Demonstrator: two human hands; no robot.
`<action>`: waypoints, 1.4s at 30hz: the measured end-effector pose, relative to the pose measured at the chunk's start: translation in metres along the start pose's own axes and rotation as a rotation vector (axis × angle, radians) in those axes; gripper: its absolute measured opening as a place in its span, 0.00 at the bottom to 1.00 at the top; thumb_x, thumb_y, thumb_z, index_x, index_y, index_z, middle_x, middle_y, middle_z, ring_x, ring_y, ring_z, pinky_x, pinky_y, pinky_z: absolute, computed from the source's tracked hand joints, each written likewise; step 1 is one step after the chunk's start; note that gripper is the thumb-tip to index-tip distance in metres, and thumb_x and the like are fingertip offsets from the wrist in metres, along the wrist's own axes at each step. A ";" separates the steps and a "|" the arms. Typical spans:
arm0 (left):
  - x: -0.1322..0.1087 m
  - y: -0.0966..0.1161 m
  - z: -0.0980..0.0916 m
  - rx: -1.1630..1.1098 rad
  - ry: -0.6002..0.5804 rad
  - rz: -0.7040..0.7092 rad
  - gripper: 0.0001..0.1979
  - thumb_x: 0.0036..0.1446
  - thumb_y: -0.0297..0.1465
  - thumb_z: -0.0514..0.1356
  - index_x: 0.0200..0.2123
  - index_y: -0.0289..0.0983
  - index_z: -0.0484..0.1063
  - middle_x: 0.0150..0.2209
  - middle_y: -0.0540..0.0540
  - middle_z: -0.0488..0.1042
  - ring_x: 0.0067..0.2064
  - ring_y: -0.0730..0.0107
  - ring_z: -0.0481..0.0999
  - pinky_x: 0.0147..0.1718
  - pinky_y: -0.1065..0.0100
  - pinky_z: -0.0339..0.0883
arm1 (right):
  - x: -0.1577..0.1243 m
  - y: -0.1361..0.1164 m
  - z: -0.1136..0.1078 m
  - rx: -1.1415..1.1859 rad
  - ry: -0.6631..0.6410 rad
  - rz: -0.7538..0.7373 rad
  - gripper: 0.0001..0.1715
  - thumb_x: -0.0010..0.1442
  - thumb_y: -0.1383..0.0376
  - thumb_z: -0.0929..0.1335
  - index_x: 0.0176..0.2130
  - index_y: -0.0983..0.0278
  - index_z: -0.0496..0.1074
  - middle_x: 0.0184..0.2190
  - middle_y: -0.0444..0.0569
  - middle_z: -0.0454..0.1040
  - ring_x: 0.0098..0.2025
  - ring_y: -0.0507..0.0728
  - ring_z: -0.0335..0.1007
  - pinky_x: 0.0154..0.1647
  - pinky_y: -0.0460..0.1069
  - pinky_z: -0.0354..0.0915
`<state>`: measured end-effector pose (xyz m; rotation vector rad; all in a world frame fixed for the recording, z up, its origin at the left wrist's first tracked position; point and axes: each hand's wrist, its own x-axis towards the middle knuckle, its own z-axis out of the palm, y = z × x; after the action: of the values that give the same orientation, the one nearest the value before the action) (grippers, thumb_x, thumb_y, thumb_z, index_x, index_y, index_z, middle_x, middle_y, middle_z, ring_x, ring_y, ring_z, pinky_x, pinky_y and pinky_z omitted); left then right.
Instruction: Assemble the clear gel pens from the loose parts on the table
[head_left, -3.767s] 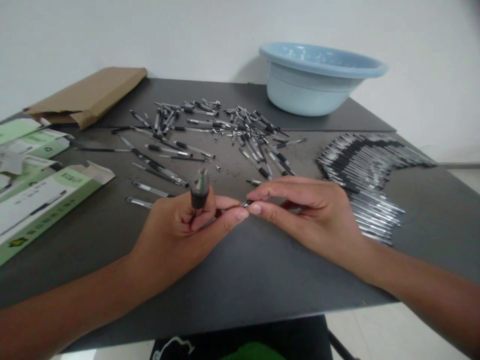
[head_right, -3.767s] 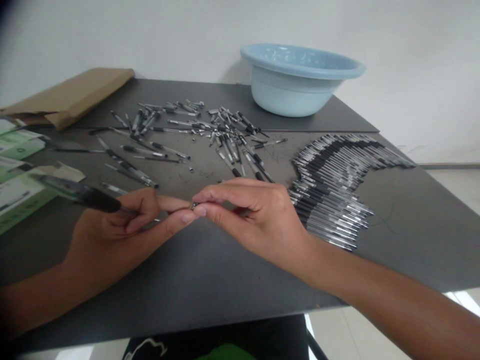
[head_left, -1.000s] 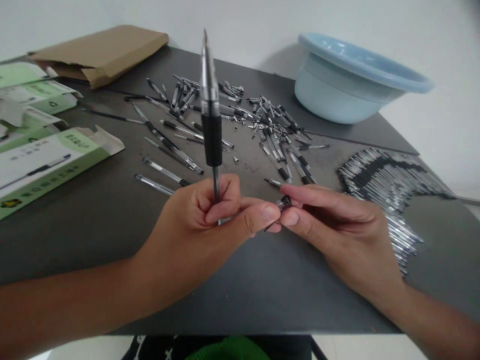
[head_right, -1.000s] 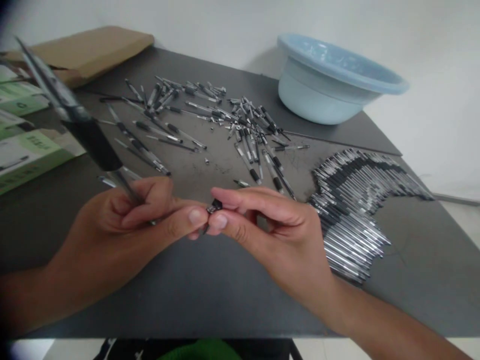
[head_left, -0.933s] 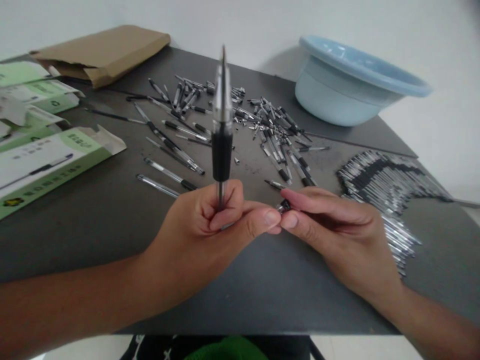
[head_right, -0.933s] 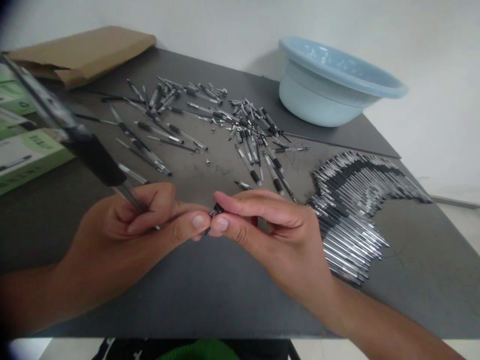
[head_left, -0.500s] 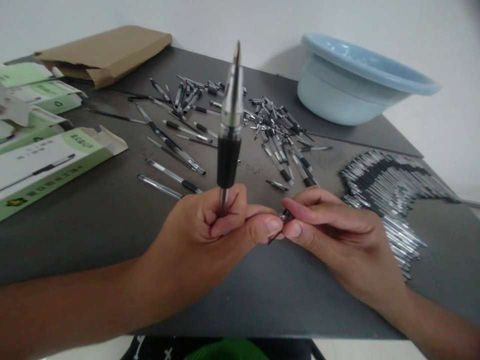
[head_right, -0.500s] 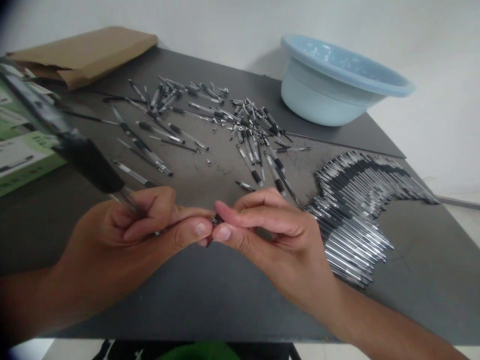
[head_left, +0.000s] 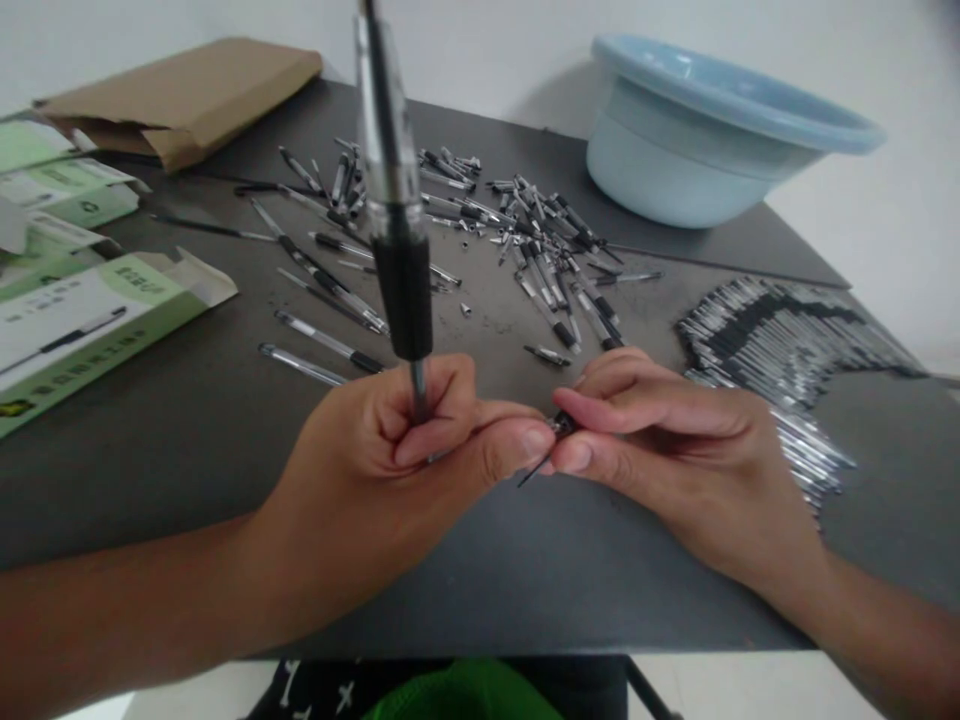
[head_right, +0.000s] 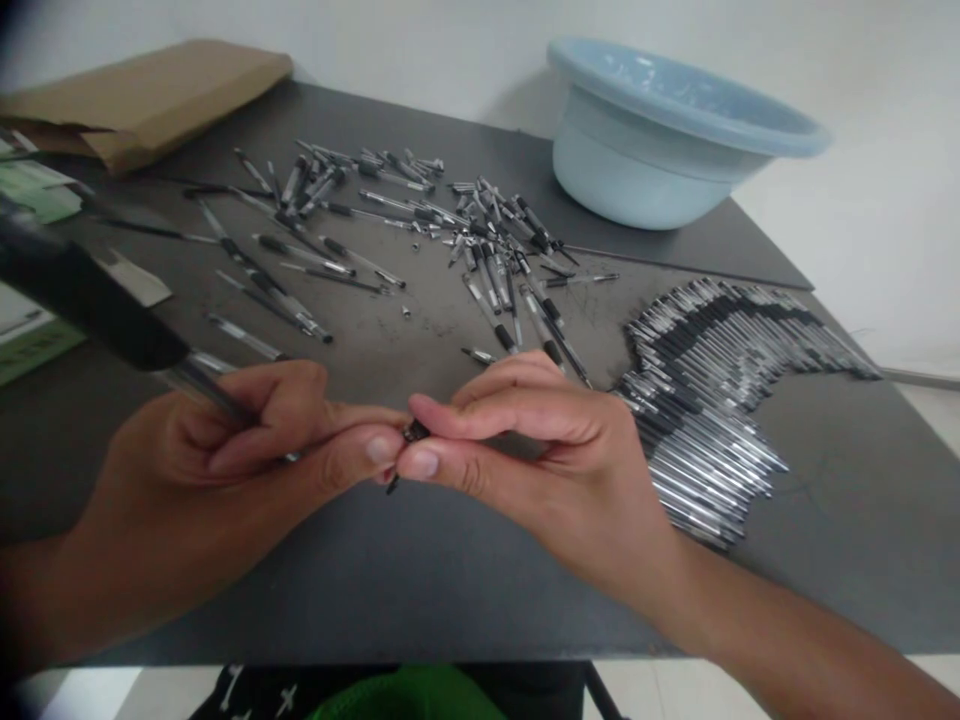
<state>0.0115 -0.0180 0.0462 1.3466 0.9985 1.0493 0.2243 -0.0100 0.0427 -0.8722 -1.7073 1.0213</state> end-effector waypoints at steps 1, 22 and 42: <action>0.000 0.000 0.000 -0.001 -0.008 0.003 0.28 0.60 0.27 0.69 0.19 0.39 0.51 0.23 0.57 0.79 0.32 0.77 0.85 0.27 0.85 0.71 | 0.000 0.000 0.000 -0.003 -0.007 -0.003 0.20 0.58 0.70 0.80 0.47 0.49 0.86 0.37 0.41 0.86 0.38 0.55 0.78 0.45 0.57 0.69; 0.007 0.008 -0.012 0.118 -0.066 0.023 0.34 0.52 0.30 0.78 0.20 0.40 0.50 0.31 0.56 0.87 0.34 0.66 0.88 0.29 0.73 0.78 | 0.004 -0.008 -0.013 -0.143 -0.131 -0.120 0.10 0.61 0.67 0.79 0.41 0.51 0.87 0.37 0.43 0.85 0.38 0.55 0.79 0.46 0.56 0.74; 0.010 0.007 -0.016 0.262 -0.018 0.089 0.34 0.51 0.29 0.79 0.18 0.40 0.52 0.34 0.59 0.88 0.33 0.67 0.88 0.30 0.74 0.80 | 0.005 -0.006 -0.016 -0.104 -0.175 -0.039 0.15 0.65 0.64 0.77 0.51 0.49 0.84 0.40 0.42 0.87 0.40 0.56 0.81 0.47 0.55 0.75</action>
<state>-0.0012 -0.0050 0.0537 1.6231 1.0995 0.9948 0.2377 -0.0042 0.0535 -0.8320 -1.9316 1.0152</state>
